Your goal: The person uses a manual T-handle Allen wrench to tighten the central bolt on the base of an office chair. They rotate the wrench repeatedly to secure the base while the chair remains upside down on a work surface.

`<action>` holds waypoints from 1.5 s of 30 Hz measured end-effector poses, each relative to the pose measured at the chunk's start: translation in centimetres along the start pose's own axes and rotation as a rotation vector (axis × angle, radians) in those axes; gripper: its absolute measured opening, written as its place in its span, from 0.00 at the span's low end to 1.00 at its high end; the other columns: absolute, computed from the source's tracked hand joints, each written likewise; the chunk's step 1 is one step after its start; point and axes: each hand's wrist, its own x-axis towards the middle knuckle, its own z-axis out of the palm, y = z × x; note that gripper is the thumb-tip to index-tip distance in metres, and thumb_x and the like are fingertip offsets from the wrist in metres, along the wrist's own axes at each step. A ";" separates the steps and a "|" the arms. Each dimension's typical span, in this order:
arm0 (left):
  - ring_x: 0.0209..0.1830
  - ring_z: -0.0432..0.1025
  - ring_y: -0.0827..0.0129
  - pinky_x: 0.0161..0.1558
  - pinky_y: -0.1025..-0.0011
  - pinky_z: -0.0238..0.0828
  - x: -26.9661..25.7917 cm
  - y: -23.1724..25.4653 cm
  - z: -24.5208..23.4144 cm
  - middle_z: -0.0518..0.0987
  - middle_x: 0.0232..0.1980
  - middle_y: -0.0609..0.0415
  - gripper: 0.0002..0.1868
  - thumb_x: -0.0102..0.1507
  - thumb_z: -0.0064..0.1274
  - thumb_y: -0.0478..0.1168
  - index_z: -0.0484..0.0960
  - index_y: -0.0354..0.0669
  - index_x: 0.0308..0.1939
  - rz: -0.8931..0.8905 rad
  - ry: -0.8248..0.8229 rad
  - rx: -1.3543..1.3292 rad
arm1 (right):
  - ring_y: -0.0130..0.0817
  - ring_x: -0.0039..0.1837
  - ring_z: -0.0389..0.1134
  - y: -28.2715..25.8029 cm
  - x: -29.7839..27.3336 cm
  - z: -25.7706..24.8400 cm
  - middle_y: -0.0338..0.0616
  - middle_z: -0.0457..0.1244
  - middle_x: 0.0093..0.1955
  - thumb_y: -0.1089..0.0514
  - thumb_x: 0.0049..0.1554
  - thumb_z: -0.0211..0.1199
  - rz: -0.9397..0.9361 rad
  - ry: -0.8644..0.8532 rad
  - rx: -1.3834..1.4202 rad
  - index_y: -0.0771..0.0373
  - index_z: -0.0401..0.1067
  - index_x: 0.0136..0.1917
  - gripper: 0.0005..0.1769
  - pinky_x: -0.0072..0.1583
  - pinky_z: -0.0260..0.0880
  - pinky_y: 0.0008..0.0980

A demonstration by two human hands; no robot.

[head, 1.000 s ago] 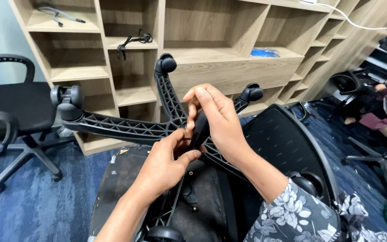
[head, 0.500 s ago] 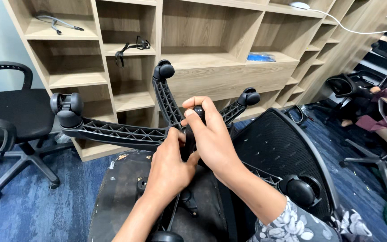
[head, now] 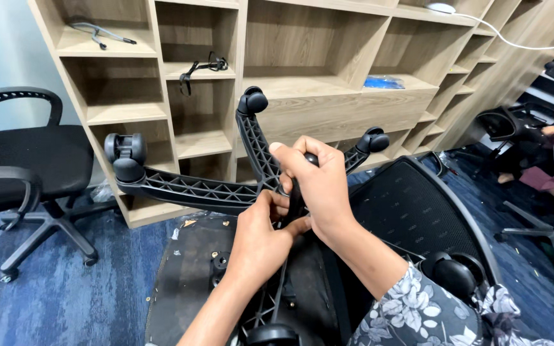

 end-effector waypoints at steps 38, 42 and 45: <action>0.37 0.80 0.56 0.41 0.64 0.73 -2.1 -3.5 -1.6 0.84 0.36 0.48 0.11 0.67 0.41 0.32 0.81 0.38 0.46 0.046 -0.442 -0.027 | 0.29 0.46 0.66 1.8 -2.7 -0.2 0.39 0.61 0.48 0.48 0.68 0.53 -0.098 0.057 0.119 0.59 0.59 0.56 0.14 0.49 0.70 0.32; 0.42 0.81 0.57 0.46 0.65 0.74 -2.1 -3.9 -1.4 0.85 0.39 0.47 0.13 0.66 0.39 0.29 0.80 0.37 0.49 0.124 -0.404 -0.050 | 0.28 0.47 0.66 1.9 -2.7 -1.3 0.42 0.63 0.45 0.45 0.68 0.52 -0.089 0.047 0.028 0.59 0.61 0.60 0.17 0.51 0.69 0.30; 0.43 0.81 0.57 0.47 0.66 0.74 -2.1 -3.9 -1.3 0.86 0.40 0.46 0.13 0.66 0.41 0.30 0.79 0.37 0.49 0.097 -0.381 -0.048 | 0.28 0.49 0.66 1.7 -2.6 -1.3 0.42 0.63 0.46 0.45 0.70 0.51 -0.106 0.025 0.029 0.61 0.64 0.62 0.18 0.54 0.70 0.32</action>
